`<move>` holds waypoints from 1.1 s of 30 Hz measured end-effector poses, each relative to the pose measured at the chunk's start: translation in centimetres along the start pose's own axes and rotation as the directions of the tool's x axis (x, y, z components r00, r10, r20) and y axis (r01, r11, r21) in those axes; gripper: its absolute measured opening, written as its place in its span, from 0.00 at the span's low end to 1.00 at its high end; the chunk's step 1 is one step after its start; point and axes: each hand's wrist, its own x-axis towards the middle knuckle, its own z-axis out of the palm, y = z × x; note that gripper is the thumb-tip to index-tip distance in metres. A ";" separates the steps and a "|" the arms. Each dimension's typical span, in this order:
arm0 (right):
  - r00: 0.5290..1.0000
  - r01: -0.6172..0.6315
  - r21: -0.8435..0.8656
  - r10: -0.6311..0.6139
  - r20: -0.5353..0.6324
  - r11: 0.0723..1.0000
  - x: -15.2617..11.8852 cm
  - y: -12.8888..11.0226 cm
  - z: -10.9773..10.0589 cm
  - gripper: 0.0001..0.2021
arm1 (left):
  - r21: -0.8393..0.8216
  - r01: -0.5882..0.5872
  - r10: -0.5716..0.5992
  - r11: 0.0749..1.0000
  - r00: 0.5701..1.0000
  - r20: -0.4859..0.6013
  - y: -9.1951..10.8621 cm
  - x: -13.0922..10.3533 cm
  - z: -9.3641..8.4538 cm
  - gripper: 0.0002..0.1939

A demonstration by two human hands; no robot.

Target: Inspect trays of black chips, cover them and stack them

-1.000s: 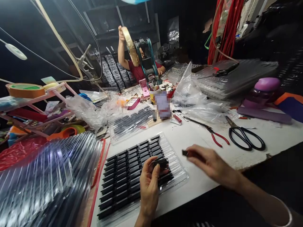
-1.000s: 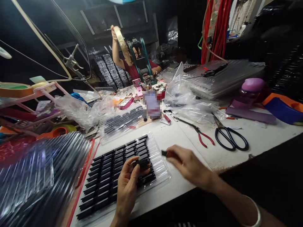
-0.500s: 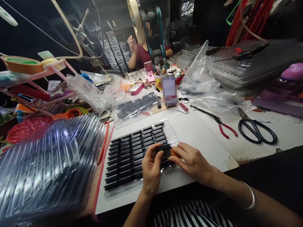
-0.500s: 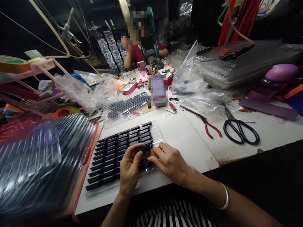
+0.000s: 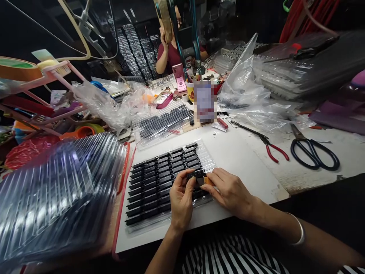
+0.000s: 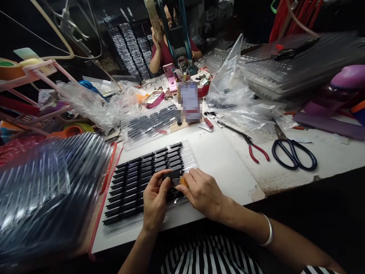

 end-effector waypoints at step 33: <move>0.996 -0.040 0.573 -0.015 0.091 0.819 -1.3 1.6 -4.2 0.13 | -0.385 0.323 -0.047 0.865 0.815 0.577 -0.1 -0.4 0.3 0.16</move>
